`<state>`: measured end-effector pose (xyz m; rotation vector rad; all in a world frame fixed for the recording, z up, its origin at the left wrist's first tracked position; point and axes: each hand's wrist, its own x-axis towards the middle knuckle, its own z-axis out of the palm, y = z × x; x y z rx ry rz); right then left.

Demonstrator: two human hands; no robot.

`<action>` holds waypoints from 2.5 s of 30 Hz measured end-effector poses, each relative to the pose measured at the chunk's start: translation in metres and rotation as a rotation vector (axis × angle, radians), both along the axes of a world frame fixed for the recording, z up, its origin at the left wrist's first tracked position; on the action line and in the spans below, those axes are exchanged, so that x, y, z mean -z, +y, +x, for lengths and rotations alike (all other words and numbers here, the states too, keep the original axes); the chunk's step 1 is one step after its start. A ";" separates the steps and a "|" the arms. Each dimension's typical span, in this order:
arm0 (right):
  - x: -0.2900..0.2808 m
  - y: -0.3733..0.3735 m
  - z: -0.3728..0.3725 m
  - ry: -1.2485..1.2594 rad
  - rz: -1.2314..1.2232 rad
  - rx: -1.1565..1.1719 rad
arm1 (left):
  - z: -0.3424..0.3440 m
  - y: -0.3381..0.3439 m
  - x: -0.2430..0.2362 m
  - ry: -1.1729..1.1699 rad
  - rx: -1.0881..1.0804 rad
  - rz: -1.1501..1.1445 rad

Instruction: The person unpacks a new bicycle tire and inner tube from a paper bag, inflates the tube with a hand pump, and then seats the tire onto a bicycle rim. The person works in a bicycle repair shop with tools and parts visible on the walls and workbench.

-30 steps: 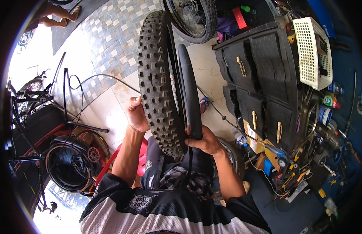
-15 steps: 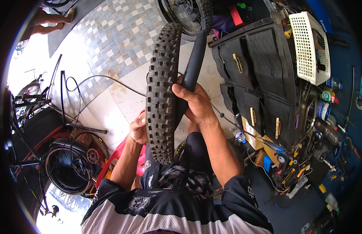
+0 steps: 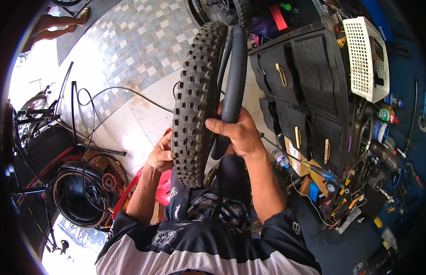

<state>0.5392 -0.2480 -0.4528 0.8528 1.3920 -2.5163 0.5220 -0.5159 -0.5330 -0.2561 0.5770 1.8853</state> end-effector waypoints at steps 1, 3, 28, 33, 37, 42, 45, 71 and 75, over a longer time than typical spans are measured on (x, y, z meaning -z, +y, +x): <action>-0.002 0.000 0.002 0.003 0.013 -0.035 | -0.005 0.002 -0.001 -0.004 0.009 0.029; -0.006 -0.003 0.007 0.011 0.037 -0.106 | -0.019 0.013 -0.001 0.036 0.041 0.031; -0.023 -0.014 0.067 -0.099 0.335 -0.512 | -0.046 0.037 -0.032 0.008 -0.230 -0.018; -0.019 -0.016 0.074 -0.095 0.381 -0.554 | -0.043 0.037 -0.029 0.068 -0.256 -0.061; -0.023 -0.017 0.073 -0.150 0.405 -0.573 | -0.041 0.036 -0.027 0.076 -0.269 -0.084; -0.029 -0.017 0.067 -0.111 0.369 -0.517 | -0.041 0.033 -0.030 0.027 -0.242 -0.064; -0.033 -0.015 0.068 -0.132 0.370 -0.539 | -0.041 0.029 -0.034 0.003 -0.200 -0.053; -0.029 -0.012 0.078 -0.178 0.356 -0.518 | -0.042 0.034 -0.037 -0.020 -0.131 -0.073; -0.027 -0.012 0.078 -0.176 0.343 -0.509 | -0.042 0.035 -0.039 -0.015 -0.135 -0.058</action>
